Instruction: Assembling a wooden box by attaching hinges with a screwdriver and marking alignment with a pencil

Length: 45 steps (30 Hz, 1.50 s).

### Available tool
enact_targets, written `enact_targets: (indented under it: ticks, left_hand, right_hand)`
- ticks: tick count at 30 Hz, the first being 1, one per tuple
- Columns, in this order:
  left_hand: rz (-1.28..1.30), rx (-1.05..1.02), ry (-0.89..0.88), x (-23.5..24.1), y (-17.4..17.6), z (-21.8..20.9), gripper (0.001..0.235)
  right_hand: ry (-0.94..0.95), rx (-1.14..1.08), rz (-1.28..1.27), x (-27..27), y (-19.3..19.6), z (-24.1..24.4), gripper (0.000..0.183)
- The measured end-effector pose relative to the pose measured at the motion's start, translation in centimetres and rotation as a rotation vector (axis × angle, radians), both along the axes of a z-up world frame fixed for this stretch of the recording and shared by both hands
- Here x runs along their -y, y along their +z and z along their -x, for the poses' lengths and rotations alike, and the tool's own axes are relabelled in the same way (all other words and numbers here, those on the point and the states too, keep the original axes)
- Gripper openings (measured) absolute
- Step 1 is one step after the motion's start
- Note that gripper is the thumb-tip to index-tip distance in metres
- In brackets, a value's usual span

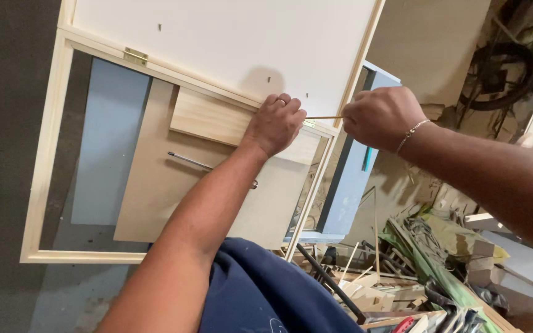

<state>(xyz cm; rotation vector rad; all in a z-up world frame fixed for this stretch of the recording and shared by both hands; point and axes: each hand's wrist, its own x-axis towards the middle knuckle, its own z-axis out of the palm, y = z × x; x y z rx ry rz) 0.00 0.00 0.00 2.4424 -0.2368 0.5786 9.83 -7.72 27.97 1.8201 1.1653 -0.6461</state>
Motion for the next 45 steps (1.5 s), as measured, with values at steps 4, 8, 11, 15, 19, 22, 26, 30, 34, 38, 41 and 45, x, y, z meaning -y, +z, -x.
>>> enact_targets:
  ticks: [4,8,11,15,19,22,26,30,34,38,41,45]
  left_hand:
    - [0.052,0.031,-0.008,-0.8,2.5,0.2,0.026]
    - [0.391,-0.052,-0.192,-2.0,8.5,-0.8,0.036]
    - [0.677,-0.147,-0.427,-2.5,14.4,-2.5,0.022]
    - [0.694,-0.387,-0.500,-2.3,16.3,-4.6,0.013]
    - [0.467,-0.470,-0.540,-2.1,16.2,-6.9,0.019]
    - [0.408,-0.449,-0.522,-1.2,15.9,-7.2,0.016]
    - [0.375,-0.388,-0.442,0.5,15.3,-7.1,0.012]
    - [0.348,-0.340,-0.378,0.1,14.4,-6.1,0.011]
    - [0.331,-0.280,-0.279,-0.5,13.5,-5.8,0.012]
    - [0.324,-0.213,-0.171,0.3,13.0,-6.7,0.016]
    - [0.316,-0.145,-0.091,-0.3,12.4,-7.0,0.020]
    - [0.284,-0.273,-0.118,-1.0,14.1,-5.8,0.033]
  right_hand:
    - [0.122,0.136,-0.170,2.6,-2.0,0.3,0.016]
    - [0.071,0.156,-0.775,4.4,-4.6,-0.5,0.018]
    - [-0.259,0.110,-0.994,1.3,-2.2,-0.1,0.078]
    - [-0.331,-0.008,-1.265,1.9,-2.5,-0.1,0.080]
    - [-0.264,-0.091,-1.346,1.8,-2.9,-0.6,0.072]
    - [-0.323,-0.068,-1.385,2.6,-3.2,-0.4,0.063]
    - [-0.507,-0.020,-1.431,2.7,-3.8,-0.2,0.057]
    - [-0.475,0.031,-1.342,2.8,-4.2,0.0,0.052]
    - [-0.432,0.037,-1.334,3.3,-4.8,0.1,0.054]
    - [-0.436,0.316,-1.423,3.1,-4.9,1.4,0.044]
    - [-0.275,0.729,-1.339,3.7,-5.6,2.5,0.031]
    - [-0.408,0.637,-1.266,5.9,-9.1,2.1,0.040]
